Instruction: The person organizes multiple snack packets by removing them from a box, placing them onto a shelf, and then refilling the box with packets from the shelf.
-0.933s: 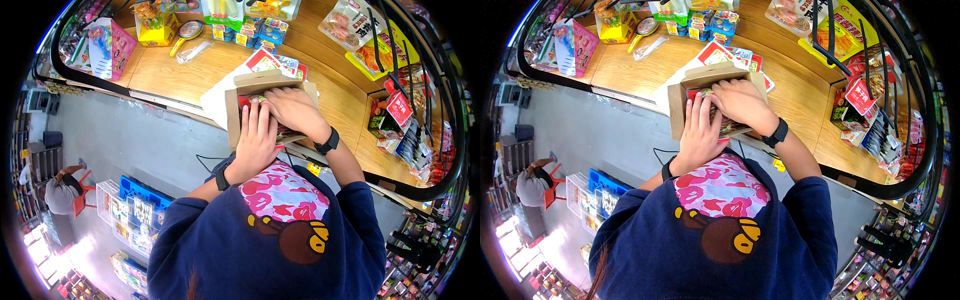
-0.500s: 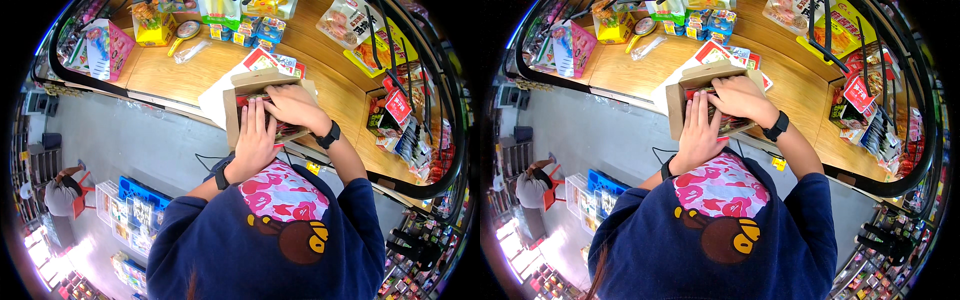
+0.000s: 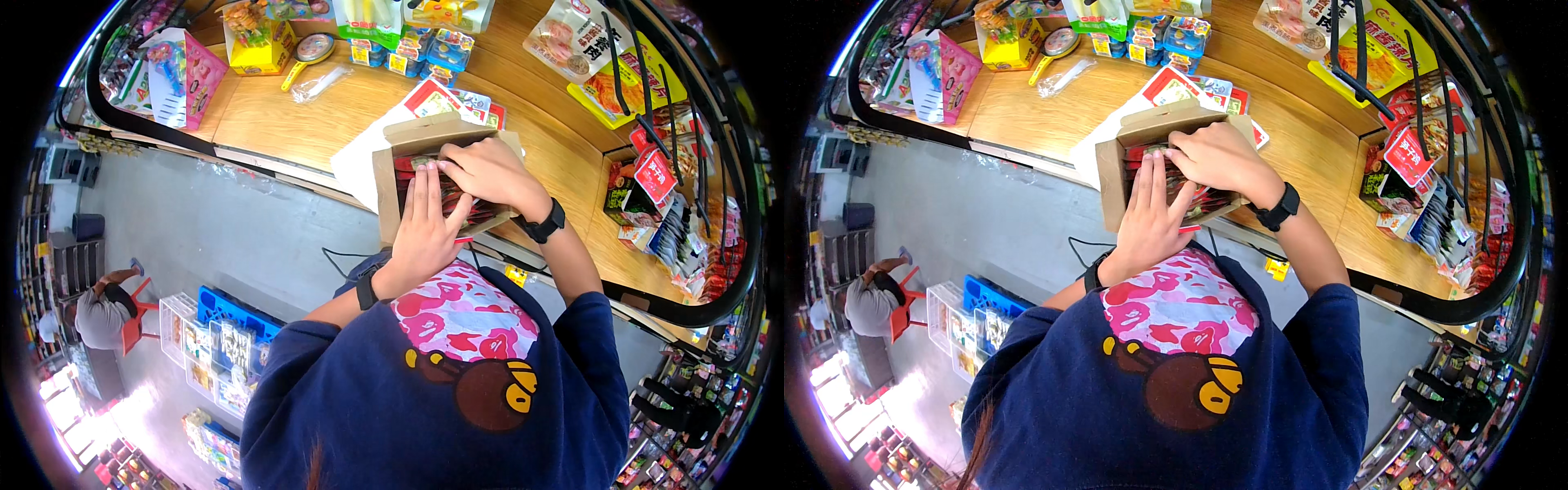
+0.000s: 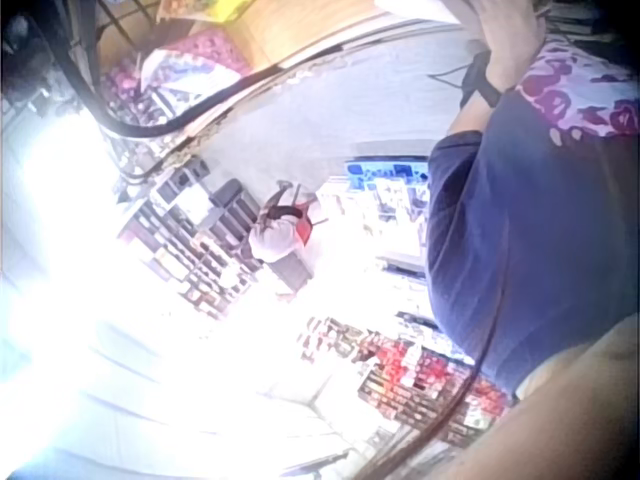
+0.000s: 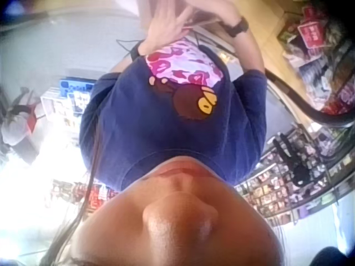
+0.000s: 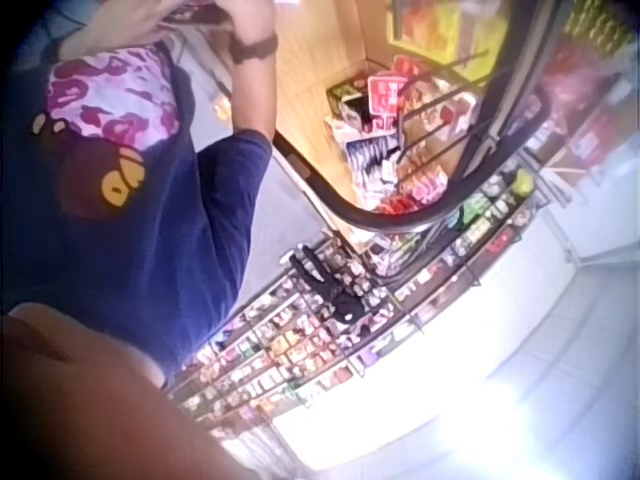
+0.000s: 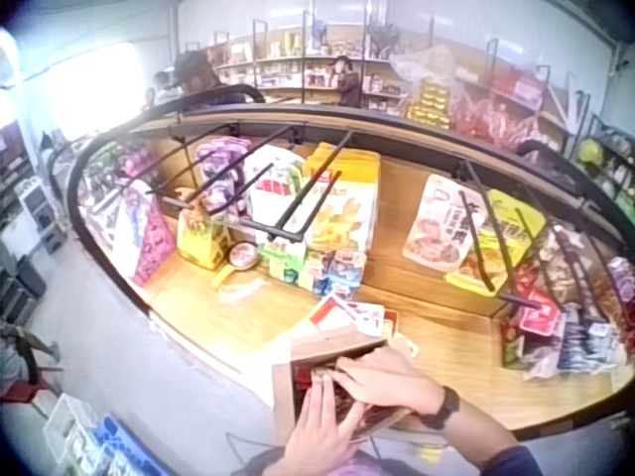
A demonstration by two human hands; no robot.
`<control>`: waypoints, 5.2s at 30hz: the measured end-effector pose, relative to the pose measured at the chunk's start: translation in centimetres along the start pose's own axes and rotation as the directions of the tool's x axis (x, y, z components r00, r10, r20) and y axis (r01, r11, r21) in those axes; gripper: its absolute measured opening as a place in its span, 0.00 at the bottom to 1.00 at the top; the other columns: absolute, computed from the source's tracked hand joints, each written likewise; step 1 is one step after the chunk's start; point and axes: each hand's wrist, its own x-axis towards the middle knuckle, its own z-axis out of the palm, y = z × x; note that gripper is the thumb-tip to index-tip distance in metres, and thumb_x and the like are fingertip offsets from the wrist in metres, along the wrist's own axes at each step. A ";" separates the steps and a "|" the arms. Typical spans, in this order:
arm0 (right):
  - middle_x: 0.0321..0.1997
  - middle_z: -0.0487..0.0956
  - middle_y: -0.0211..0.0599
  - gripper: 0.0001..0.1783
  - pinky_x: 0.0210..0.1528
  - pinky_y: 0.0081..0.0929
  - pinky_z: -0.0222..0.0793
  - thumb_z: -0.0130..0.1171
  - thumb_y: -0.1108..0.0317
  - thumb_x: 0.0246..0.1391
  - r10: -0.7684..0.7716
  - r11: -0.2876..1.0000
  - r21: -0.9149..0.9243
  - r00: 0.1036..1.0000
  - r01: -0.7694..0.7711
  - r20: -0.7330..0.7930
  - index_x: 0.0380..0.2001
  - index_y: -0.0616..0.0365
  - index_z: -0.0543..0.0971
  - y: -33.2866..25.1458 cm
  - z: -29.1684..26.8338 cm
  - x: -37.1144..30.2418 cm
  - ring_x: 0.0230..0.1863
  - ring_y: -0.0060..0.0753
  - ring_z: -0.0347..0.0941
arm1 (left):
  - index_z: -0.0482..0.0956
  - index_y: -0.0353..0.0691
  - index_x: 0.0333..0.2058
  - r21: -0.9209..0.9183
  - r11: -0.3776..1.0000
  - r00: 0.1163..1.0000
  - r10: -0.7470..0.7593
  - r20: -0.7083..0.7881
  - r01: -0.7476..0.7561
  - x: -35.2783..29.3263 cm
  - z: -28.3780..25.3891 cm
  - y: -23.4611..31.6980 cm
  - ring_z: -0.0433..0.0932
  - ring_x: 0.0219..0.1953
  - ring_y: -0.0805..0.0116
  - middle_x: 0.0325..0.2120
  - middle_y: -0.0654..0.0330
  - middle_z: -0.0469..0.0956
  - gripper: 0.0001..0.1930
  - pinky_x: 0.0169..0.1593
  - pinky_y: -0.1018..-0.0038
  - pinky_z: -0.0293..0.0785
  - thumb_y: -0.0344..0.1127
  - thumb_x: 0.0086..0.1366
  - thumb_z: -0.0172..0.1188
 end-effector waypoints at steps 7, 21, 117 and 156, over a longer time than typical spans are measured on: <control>0.30 0.81 0.54 0.16 0.38 0.49 0.73 0.46 0.58 0.63 -0.064 0.998 -0.016 0.997 0.063 -0.036 0.33 0.58 0.77 0.3 0.8 0.0 0.34 0.55 0.79 | 0.63 0.48 0.65 0.063 0.998 0.998 -0.003 0.065 -0.001 -0.1 0.4 -0.2 0.55 0.67 0.31 0.62 0.27 0.55 0.48 0.68 0.46 0.54 0.50 0.45 0.73; 0.39 0.84 0.46 0.11 0.43 0.28 0.76 0.52 0.70 0.64 0.050 0.863 0.470 0.894 0.186 -0.445 0.45 0.62 0.80 0.7 1.1 -1.4 0.40 0.36 0.82 | 0.63 0.48 0.66 0.035 0.999 0.995 -0.015 0.100 0.011 0.0 -0.1 -0.2 0.52 0.68 0.30 0.64 0.27 0.52 0.47 0.69 0.43 0.49 0.48 0.47 0.72; 0.52 0.80 0.47 0.26 0.55 0.39 0.71 0.68 0.58 0.51 0.282 0.953 0.072 0.776 -0.294 -0.564 0.51 0.61 0.79 9.7 7.4 -6.2 0.53 0.50 0.75 | 0.62 0.56 0.67 0.121 0.988 0.989 -0.105 0.100 0.093 -1.5 -2.8 -2.2 0.53 0.68 0.32 0.67 0.35 0.52 0.44 0.67 0.36 0.48 0.46 0.51 0.70; 0.54 0.79 0.41 0.21 0.54 0.26 0.74 0.52 0.69 0.67 0.686 0.044 0.934 0.669 0.354 -0.286 0.59 0.67 0.69 0.5 -0.2 -8.8 0.51 0.25 0.78 | 0.66 0.36 0.63 -0.590 0.794 0.983 -0.182 -0.001 0.147 0.2 -5.6 -2.5 0.57 0.70 0.47 0.64 0.40 0.64 0.32 0.70 0.55 0.50 0.40 0.63 0.64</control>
